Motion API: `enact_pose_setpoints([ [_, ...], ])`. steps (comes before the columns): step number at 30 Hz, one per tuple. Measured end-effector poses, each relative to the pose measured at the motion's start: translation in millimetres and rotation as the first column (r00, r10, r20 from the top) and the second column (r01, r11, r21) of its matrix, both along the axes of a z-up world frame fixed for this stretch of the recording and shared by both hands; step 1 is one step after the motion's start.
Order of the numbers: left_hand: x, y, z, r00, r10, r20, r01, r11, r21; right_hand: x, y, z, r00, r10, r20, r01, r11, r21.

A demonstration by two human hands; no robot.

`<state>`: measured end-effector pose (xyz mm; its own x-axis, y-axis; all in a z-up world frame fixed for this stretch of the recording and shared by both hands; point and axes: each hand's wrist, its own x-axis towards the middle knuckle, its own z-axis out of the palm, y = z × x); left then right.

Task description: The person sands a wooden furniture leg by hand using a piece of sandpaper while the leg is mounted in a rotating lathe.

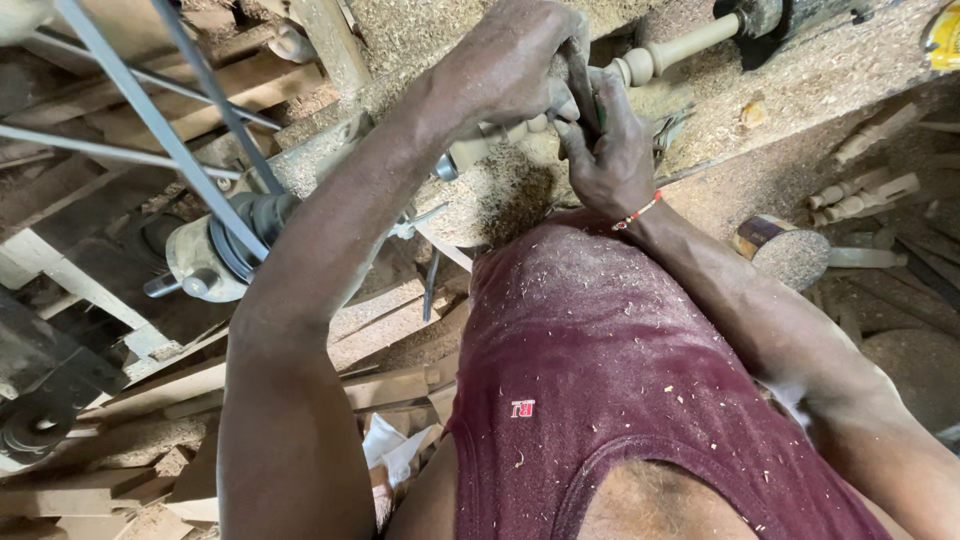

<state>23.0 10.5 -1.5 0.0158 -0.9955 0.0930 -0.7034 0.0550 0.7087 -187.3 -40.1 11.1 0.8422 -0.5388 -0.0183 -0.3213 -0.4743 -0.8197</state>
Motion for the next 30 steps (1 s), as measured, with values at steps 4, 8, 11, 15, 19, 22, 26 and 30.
enact_pose_setpoints([
  [4, 2, -4, 17, 0.992, 0.027, -0.119, 0.010, 0.953, 0.302, 3, 2, -3, 1.000, 0.017, -0.008, -0.018, 0.999, -0.042],
  [8, 6, -1, 25, 0.989, 0.006, -0.148, 0.034, 0.963, 0.268, 3, 6, 0, 0.992, 0.048, 0.118, -0.035, 0.993, -0.108],
  [11, 3, 1, 20, 0.994, 0.016, -0.111, 0.014, 0.966, 0.260, 5, 3, -1, 0.999, 0.014, 0.049, -0.015, 0.999, 0.039],
  [15, -2, -3, 11, 0.997, 0.020, -0.074, -0.009, 0.990, 0.142, 0, -3, 0, 1.000, -0.020, -0.003, 0.020, 0.995, 0.096],
  [19, -6, -8, 5, 0.998, 0.058, -0.019, -0.056, 0.993, 0.105, 0, -7, -2, 0.999, -0.038, -0.011, 0.039, 0.991, 0.125],
  [22, -11, -7, 9, 0.996, 0.088, 0.001, -0.088, 0.996, -0.005, 0, -10, 1, 0.999, -0.020, 0.025, 0.017, 0.991, 0.134],
  [26, -10, -12, 28, 0.993, 0.061, -0.101, -0.030, 0.959, 0.282, -2, -12, 6, 0.998, -0.030, 0.054, 0.021, 0.985, 0.172],
  [30, -11, -11, 47, 0.978, 0.105, -0.178, -0.026, 0.917, 0.398, 0, -14, 7, 0.998, -0.056, 0.025, 0.051, 0.984, 0.173],
])
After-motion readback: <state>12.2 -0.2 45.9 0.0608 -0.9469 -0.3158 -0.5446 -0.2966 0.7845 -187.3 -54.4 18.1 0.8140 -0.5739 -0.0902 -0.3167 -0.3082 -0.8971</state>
